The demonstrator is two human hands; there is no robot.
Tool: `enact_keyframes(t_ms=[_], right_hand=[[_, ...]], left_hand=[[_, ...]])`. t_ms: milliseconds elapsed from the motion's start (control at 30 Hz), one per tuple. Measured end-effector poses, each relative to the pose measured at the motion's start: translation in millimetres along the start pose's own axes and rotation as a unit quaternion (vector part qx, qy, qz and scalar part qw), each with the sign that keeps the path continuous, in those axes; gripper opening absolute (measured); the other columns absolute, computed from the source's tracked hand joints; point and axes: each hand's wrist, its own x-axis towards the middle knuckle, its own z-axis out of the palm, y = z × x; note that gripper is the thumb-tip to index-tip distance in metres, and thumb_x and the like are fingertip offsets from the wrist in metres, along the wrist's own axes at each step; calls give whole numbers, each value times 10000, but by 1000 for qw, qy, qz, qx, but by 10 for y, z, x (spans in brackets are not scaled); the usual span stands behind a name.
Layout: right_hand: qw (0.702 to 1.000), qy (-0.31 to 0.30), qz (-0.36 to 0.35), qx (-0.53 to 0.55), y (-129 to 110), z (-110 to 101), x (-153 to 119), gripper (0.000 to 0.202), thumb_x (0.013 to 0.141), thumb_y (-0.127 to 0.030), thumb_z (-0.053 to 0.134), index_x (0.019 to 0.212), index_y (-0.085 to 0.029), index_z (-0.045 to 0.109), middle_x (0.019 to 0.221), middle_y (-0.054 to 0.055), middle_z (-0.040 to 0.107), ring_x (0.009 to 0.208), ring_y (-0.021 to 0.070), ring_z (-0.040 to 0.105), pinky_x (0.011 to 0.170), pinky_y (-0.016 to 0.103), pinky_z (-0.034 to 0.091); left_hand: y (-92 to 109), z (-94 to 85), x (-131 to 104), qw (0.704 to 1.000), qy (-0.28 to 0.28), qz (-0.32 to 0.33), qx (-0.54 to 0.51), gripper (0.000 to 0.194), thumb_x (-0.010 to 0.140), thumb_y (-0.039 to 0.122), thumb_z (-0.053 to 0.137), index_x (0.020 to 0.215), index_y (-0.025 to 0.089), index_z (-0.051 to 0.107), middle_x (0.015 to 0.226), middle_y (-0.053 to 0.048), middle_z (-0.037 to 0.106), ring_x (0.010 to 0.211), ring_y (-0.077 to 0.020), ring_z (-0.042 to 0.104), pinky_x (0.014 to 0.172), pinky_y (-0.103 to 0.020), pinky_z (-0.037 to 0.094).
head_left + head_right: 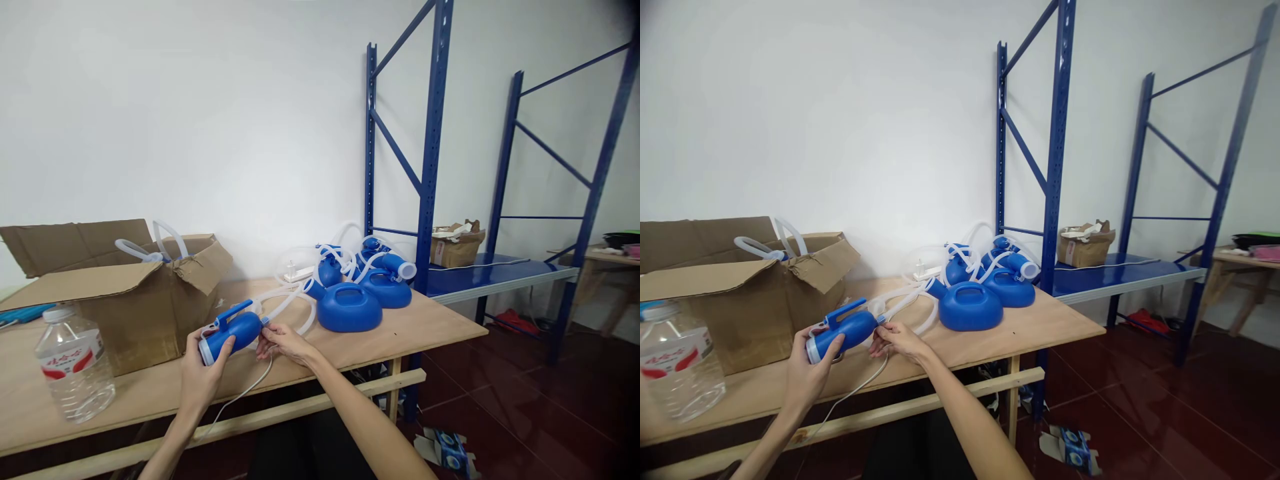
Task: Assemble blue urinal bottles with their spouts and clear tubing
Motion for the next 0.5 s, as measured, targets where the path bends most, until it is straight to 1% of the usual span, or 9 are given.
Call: enact_keyframes(t_ms=[133, 333, 433, 500], right_hand=[[999, 29, -18, 6, 23, 15, 23, 664, 673, -783, 781, 842, -163, 617, 765, 51, 727, 700, 163, 711, 670, 251, 506], [994, 82, -52, 52, 49, 14, 51, 648, 649, -755, 827, 811, -163, 619, 696, 33, 704, 644, 141, 681, 682, 251, 513], [994, 82, -47, 49, 38, -5, 41, 663, 637, -756, 835, 833, -159, 624, 730, 49, 718, 670, 155, 697, 686, 259, 517], [995, 81, -40, 35, 28, -13, 28, 674, 631, -764, 833, 848, -160, 627, 760, 53, 729, 692, 168, 707, 710, 278, 528]], left_hand=[[16, 10, -14, 1000, 1, 3, 13, 633, 686, 708, 729, 1061, 221, 575, 1057, -88, 679, 881, -280, 689, 763, -393, 565], [59, -16, -12, 998, 33, -21, 56, 684, 622, 790, 704, 999, 228, 608, 935, -73, 696, 789, -287, 672, 732, -417, 547], [41, -14, -13, 998, 38, -37, 41, 713, 593, 811, 705, 991, 227, 608, 923, -69, 694, 781, -284, 663, 718, -411, 540], [27, -5, -20, 997, 40, -51, 32, 733, 574, 812, 713, 1003, 227, 606, 951, -71, 691, 807, -287, 665, 739, -419, 541]])
